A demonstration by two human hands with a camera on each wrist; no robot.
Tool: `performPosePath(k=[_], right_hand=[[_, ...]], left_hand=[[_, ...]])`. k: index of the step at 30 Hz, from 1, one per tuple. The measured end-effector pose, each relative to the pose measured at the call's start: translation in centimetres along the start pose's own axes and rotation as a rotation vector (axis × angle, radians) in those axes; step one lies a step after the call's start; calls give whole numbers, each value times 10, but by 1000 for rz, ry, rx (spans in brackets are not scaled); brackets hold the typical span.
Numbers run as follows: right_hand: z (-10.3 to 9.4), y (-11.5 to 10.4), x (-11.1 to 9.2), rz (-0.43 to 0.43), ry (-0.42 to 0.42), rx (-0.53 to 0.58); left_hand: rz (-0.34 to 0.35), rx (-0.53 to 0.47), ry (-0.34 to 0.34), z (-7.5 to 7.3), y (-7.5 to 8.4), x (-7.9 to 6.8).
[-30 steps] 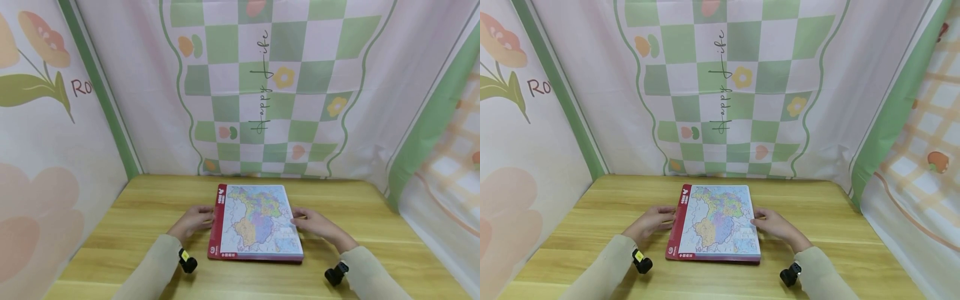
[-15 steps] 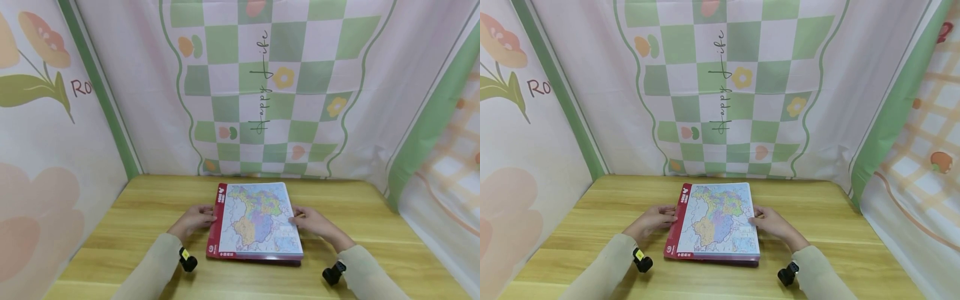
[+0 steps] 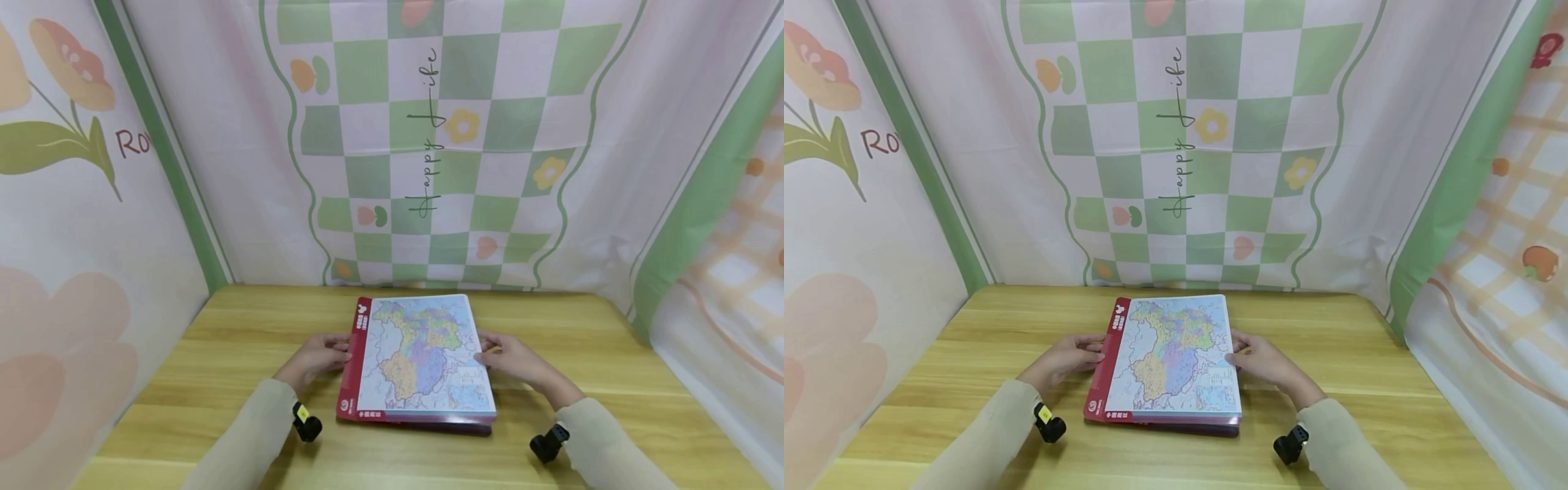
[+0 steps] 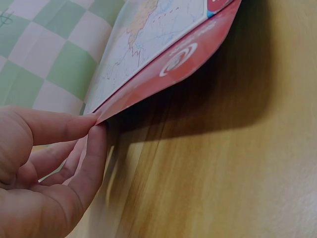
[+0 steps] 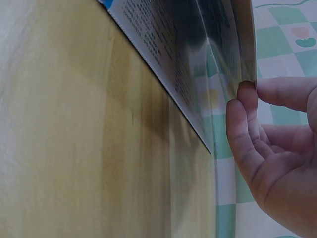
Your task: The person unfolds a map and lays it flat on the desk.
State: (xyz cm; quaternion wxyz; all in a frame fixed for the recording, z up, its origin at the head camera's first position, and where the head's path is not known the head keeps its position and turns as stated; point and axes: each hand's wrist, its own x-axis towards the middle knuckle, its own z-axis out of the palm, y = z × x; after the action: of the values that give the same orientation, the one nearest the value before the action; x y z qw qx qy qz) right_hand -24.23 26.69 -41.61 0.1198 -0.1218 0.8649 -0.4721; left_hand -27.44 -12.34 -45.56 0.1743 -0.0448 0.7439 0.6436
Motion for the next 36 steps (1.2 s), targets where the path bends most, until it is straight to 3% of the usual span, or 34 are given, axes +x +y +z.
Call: performPosePath(k=[11,24,36], right_hand=[[-6,-1,-4,-3,-16,15],[-21,-1,-8,4,-7,97],[-30,-4,-15,14,1,107]], left_hand=[[26,-8,-29,-4,0,0],[20,3,-1,-10,1,-7],[33,19,10,-17,2,-10]])
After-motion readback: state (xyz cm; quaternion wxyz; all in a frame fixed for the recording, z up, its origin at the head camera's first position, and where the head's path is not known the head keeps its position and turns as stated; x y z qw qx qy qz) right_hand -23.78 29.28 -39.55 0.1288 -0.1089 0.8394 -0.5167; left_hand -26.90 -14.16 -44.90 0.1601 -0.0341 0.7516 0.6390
